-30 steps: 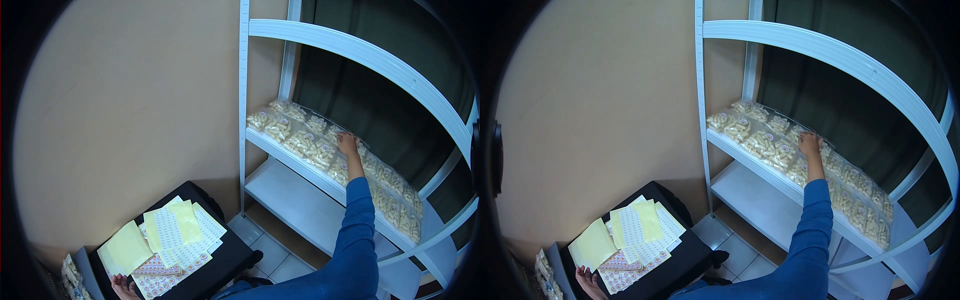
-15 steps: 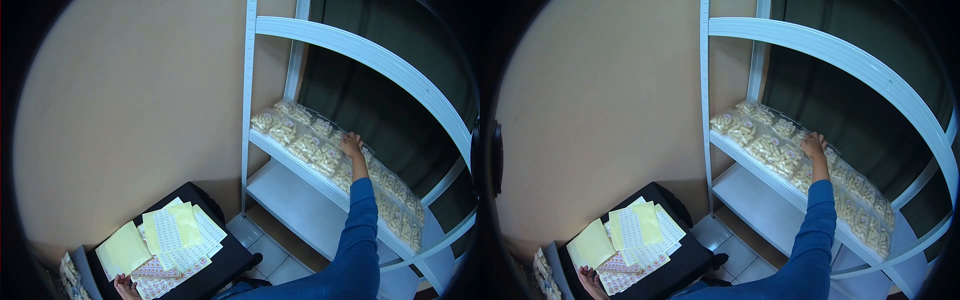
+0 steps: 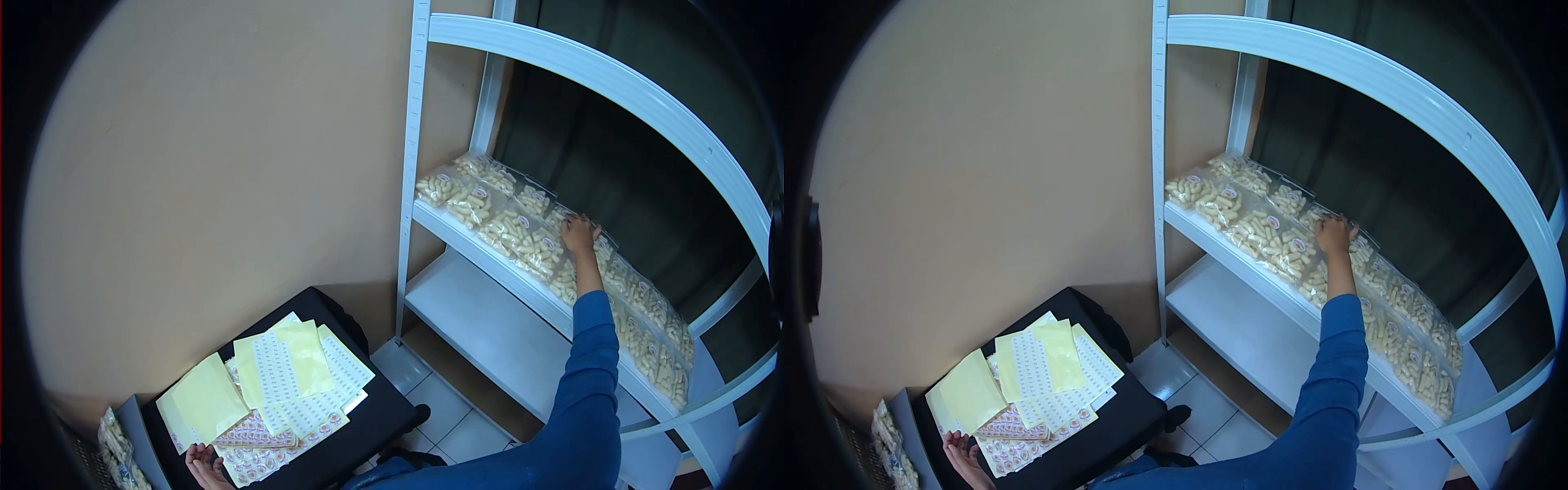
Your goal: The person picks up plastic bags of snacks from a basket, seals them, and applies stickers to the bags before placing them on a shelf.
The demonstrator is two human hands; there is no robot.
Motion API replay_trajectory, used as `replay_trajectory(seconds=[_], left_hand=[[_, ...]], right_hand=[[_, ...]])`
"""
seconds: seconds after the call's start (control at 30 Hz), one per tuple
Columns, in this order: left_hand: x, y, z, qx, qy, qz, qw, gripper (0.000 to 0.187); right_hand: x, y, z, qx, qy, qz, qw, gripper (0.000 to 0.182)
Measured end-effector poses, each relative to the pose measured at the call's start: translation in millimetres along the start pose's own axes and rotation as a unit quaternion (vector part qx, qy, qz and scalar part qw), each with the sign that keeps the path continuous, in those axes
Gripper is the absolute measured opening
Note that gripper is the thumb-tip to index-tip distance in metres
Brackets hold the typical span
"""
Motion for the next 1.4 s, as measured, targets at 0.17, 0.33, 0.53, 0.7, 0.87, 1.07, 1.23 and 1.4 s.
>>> replay_trajectory(seconds=[0.17, 0.33, 0.53, 0.7, 0.87, 1.07, 1.23, 1.4], left_hand=[[1.9, -1.2, -23.2, -0.031, -0.075, 0.065, 0.995, 0.042], [-22.5, 38.5, -20.5, -0.067, -0.103, 0.06, 0.991, 0.034], [-59.7, 111.2, -57.0, -0.089, -0.188, -0.002, 0.978, 0.022], [-117.5, 214.8, -44.6, -0.091, -0.191, -0.103, 0.972, 0.008], [-176.2, 292.2, -16.7, -0.291, -0.202, -0.194, 0.915, 0.027], [-177.4, 358.8, -47.8, -0.525, -0.245, -0.307, 0.755, 0.039], [-168.5, 424.6, -37.2, -0.602, -0.226, -0.153, 0.751, 0.064], [-174.5, 457.6, -18.5, -0.646, -0.197, -0.159, 0.72, 0.086]], right_hand=[[-1.7, 23.2, -19.2, -0.071, -0.047, -0.208, 0.974, 0.043], [52.4, 104.1, 26.9, -0.219, 0.031, -0.363, 0.905, 0.038], [206.8, 156.8, 163.8, -0.325, 0.181, -0.359, 0.856, 0.02], [364.5, 94.5, 250.1, -0.562, 0.054, -0.114, 0.817, 0.018], [552.5, 143.0, 379.6, -0.571, 0.281, 0.049, 0.77, 0.024], [697.3, 241.2, 453.8, -0.642, 0.419, 0.174, 0.618, 0.035], [729.2, 246.3, 458.0, -0.618, 0.43, 0.201, 0.627, 0.034], [737.9, 248.1, 463.7, -0.608, 0.443, 0.2, 0.628, 0.03]])
Point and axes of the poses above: each hand's wrist, its own x-axis away from the middle knuckle, its own y-axis out of the back of the hand, z = x × y, the point moved 8 cm from there along -x, towards the middle knuckle, and after that the axes turned 15 degrees about -z, right-handed, at the moved point
